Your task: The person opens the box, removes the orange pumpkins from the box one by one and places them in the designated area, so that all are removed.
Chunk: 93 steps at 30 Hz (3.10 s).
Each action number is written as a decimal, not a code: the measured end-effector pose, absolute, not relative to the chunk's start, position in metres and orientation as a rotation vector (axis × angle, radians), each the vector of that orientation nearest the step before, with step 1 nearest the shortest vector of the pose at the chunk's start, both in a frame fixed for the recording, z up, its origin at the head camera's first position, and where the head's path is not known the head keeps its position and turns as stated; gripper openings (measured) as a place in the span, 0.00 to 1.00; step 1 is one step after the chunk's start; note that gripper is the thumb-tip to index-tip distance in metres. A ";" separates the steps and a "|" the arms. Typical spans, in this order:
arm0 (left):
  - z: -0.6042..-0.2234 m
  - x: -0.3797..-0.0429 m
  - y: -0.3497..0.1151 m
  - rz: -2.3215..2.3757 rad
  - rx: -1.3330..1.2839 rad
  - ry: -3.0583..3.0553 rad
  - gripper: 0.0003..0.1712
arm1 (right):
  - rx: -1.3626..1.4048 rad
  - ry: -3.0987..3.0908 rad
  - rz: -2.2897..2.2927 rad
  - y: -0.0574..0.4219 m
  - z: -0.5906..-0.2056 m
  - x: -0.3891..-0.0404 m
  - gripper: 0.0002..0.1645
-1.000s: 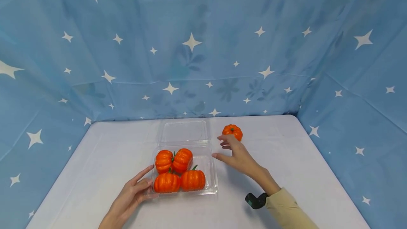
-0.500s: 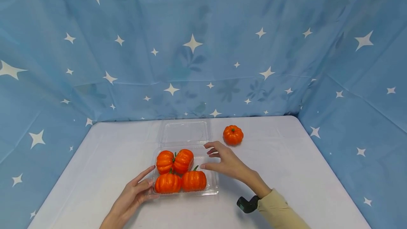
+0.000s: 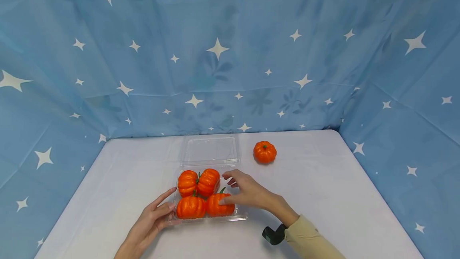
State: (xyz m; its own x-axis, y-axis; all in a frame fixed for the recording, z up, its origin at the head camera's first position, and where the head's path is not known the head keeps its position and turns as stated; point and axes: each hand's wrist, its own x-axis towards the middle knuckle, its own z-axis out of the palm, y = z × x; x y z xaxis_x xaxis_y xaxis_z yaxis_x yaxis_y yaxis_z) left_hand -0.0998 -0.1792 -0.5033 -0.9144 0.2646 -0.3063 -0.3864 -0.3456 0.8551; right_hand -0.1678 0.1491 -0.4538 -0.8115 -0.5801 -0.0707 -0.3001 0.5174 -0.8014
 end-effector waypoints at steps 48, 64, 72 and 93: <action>-0.502 -0.100 -0.178 2.294 -0.207 1.508 0.41 | -0.985 2.482 -1.039 0.157 -0.443 -0.161 0.31; -0.502 -0.101 -0.175 2.273 -0.221 1.554 0.41 | -0.947 2.640 -1.220 0.188 -0.443 -0.158 0.37; -0.503 -0.101 -0.177 2.261 -0.212 1.594 0.40 | -0.843 2.716 -1.279 0.205 -0.443 -0.159 0.38; -0.503 -0.101 -0.178 2.282 -0.216 1.549 0.41 | -0.362 2.837 -1.346 0.244 -0.473 -0.178 0.41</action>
State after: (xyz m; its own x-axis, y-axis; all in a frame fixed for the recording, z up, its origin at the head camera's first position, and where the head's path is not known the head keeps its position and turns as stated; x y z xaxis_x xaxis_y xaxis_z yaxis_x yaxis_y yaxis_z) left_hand -0.1006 -0.1781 -0.5031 -0.9185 0.2184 -0.3297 -0.3870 -0.3251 0.8629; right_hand -0.1776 0.2442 -0.4729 -0.9736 -0.1974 0.1149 -0.2138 0.6110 -0.7622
